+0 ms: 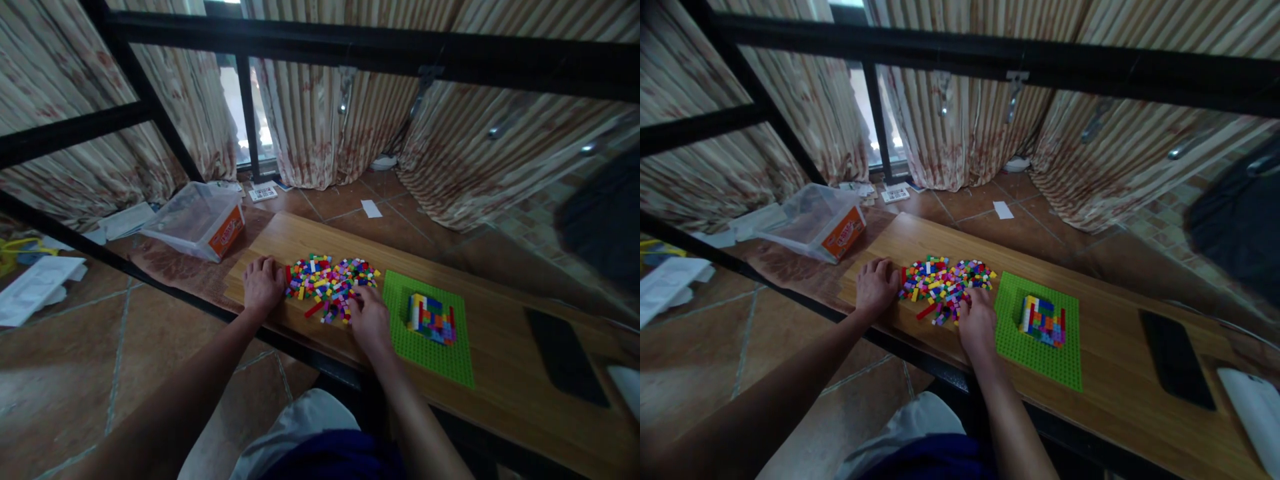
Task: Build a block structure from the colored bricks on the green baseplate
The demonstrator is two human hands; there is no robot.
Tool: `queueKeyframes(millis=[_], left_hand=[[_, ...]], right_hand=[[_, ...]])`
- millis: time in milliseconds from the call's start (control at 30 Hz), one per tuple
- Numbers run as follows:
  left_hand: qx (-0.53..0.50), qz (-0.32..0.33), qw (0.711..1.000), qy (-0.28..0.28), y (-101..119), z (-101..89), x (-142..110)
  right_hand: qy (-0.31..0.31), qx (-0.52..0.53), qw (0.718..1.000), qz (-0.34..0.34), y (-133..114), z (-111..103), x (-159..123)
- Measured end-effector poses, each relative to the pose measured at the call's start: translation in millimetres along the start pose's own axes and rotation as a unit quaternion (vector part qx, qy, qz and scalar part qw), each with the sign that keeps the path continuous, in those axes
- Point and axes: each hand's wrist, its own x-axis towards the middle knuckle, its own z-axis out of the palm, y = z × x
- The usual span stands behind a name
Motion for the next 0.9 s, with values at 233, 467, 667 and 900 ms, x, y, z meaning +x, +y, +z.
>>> queueKeyframes(millis=[233,467,667,900], left_hand=[[0.007,0.012,1.0,0.011,-3,3.0,0],[0.014,0.011,1.0,0.014,-3,3.9,0],[0.011,0.012,1.0,0.013,-2,2.5,0],[0.009,0.003,1.0,0.002,0,0.2,0]], right_hand=[[-0.056,0.018,0.99,-0.129,-9,8,2],[-0.015,0.04,0.988,-0.146,2,-2,9],[0.018,-0.088,0.994,-0.056,16,-9,68],[-0.074,-0.16,0.98,-0.095,17,6,104]])
